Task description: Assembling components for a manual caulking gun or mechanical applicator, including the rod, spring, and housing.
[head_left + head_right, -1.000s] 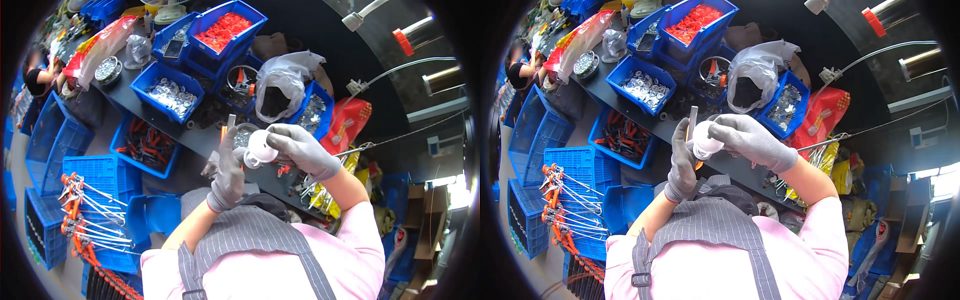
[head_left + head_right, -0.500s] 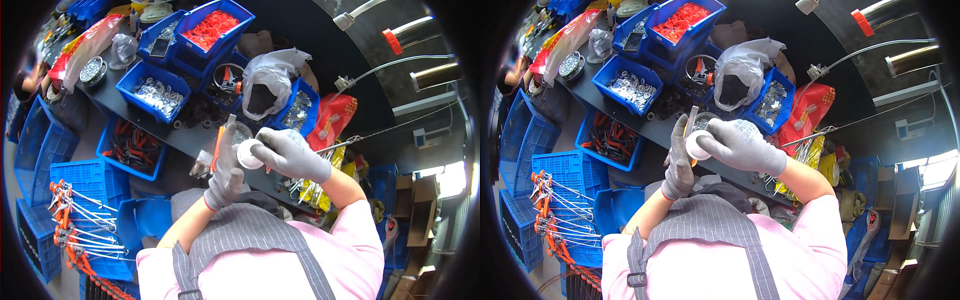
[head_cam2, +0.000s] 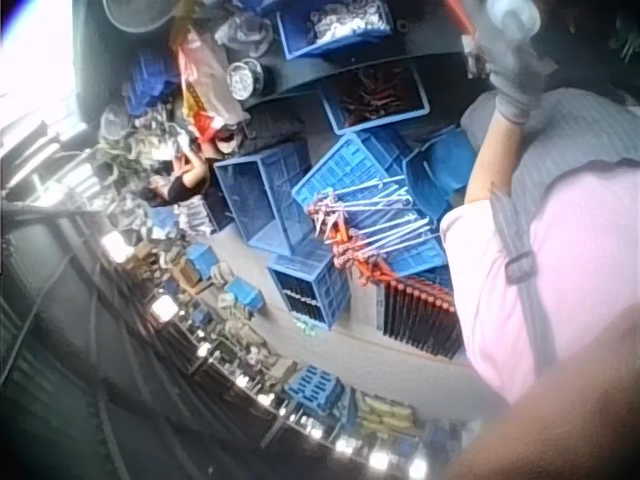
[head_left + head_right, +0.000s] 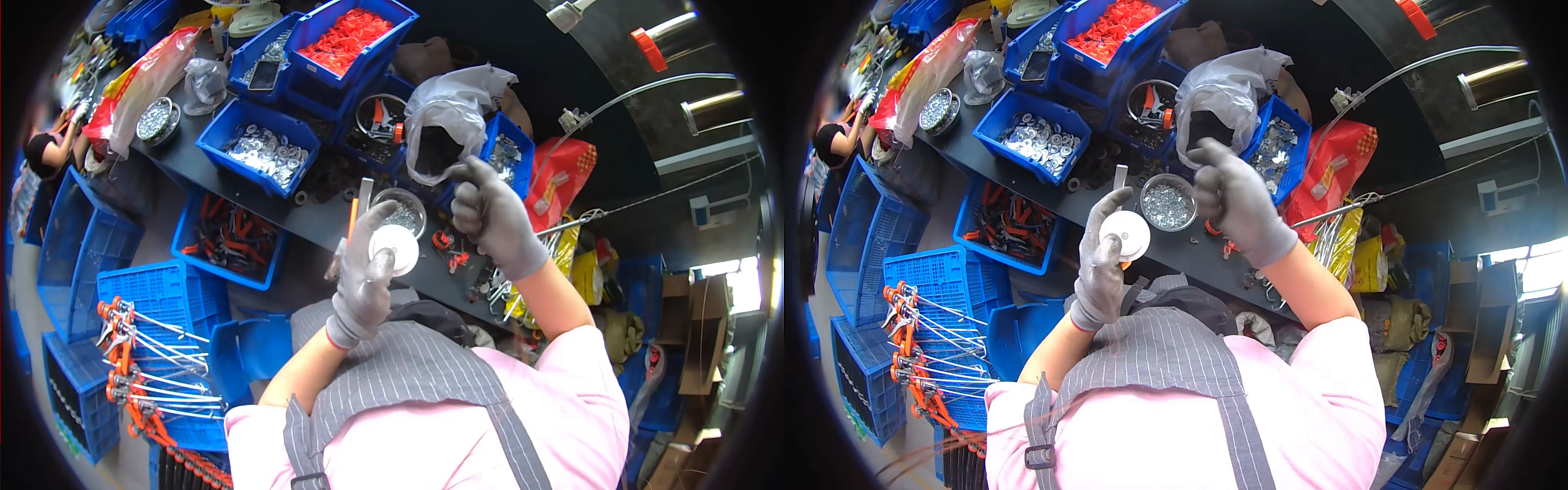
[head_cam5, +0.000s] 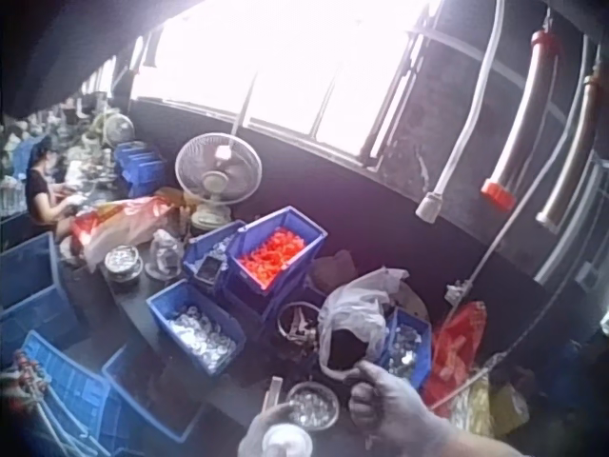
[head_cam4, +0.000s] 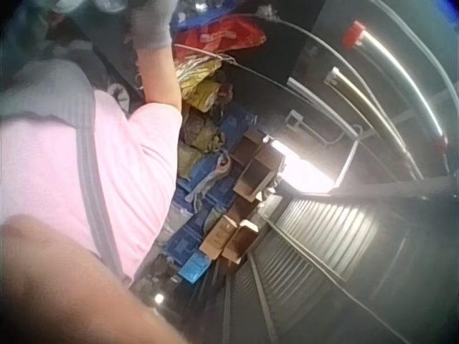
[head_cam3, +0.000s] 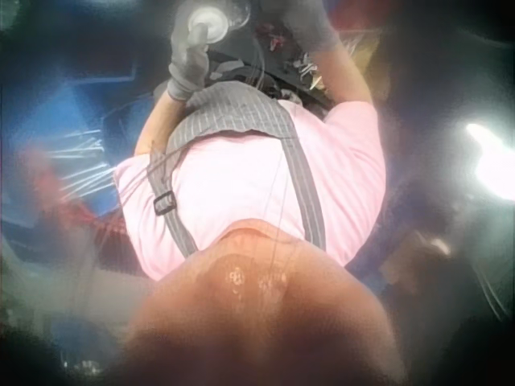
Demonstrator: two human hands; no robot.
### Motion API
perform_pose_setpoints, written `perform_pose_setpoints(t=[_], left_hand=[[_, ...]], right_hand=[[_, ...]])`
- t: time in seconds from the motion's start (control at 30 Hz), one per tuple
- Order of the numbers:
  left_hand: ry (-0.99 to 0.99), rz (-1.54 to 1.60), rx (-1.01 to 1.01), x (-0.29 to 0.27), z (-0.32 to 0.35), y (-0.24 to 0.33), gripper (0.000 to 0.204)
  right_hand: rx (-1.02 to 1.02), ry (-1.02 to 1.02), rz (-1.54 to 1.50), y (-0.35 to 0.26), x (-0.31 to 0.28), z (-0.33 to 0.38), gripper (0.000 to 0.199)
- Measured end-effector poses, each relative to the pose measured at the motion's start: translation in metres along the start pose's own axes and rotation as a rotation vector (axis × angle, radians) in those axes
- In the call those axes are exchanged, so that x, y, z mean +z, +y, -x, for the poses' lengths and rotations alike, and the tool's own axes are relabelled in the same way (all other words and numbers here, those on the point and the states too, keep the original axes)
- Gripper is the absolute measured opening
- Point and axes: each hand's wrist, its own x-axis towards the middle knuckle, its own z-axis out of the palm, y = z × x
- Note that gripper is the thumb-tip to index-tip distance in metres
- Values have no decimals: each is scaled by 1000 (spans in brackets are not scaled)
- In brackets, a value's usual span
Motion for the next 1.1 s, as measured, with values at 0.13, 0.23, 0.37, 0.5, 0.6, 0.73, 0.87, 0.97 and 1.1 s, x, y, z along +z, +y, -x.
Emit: perform_pose_setpoints(t=[0.13,0.23,0.37,0.5,0.6,0.73,0.87,0.97,1.1], left_hand=[[-9,113,-9,-8,2,-5,68],[56,154,67,-10,1,-11,68],[-21,168,-3,-22,10,-19,68],[-20,54,155,-17,15,-27,59],[13,4,86,-16,15,-18,59],[31,-216,251,-11,17,-11,58],[75,-239,317,-10,20,-15,60],[93,-199,318,-11,27,-29,61],[1,-182,320,-10,30,-27,60]], right_hand=[[404,390,-539,62,-41,-10,14],[403,351,-553,74,-39,7,26],[277,152,-524,44,-9,20,37],[224,102,-342,19,21,28,39],[142,-22,-45,11,29,41,33],[93,2,107,-3,52,52,33],[9,19,283,-17,86,65,31],[29,66,328,-16,106,72,31],[-408,1,560,4,104,62,27]])
